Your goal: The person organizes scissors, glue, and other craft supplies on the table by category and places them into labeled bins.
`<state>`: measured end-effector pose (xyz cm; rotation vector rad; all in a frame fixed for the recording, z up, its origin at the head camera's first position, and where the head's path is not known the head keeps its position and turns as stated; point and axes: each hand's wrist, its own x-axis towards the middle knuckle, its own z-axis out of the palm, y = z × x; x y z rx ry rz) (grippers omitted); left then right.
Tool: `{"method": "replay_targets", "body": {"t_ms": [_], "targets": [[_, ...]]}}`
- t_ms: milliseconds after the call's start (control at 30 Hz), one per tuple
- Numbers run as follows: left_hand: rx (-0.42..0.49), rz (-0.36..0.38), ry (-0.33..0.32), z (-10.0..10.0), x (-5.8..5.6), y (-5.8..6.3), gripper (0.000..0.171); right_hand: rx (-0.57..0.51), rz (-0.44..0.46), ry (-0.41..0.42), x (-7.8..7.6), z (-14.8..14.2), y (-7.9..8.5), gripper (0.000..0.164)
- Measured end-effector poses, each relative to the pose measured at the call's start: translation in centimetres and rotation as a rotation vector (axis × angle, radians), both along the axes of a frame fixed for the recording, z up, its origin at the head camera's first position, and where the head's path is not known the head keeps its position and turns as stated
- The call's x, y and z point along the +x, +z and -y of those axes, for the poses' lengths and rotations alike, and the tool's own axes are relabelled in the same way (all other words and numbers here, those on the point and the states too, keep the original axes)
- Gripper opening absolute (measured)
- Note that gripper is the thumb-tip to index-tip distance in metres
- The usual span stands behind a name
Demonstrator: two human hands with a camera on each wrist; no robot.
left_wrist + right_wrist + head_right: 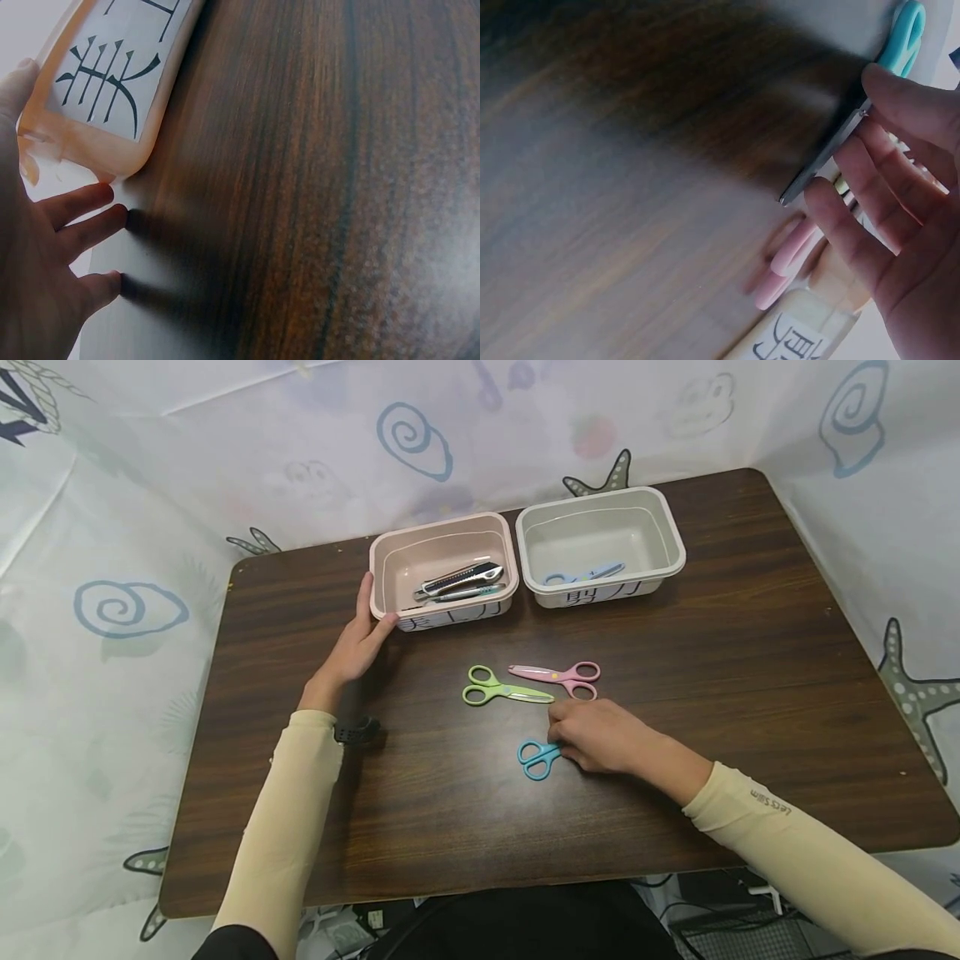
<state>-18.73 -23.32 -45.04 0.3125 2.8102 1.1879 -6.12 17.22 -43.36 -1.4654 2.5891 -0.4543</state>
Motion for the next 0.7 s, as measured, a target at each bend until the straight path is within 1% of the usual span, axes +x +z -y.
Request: {"method": "replay_targets", "body": {"t_ms": [300, 700], "targets": [[0.008, -0.001, 0.005, 0.1, 0.0, -0.1, 0.082, 0.0, -0.035, 0.012, 0.1, 0.0, -0.2, 0.014], [-0.002, 0.013, 0.012, -0.1, 0.1, 0.2, 0.082, -0.055, -0.09, 0.023, 0.4, -0.2, -1.0, 0.012]]}}
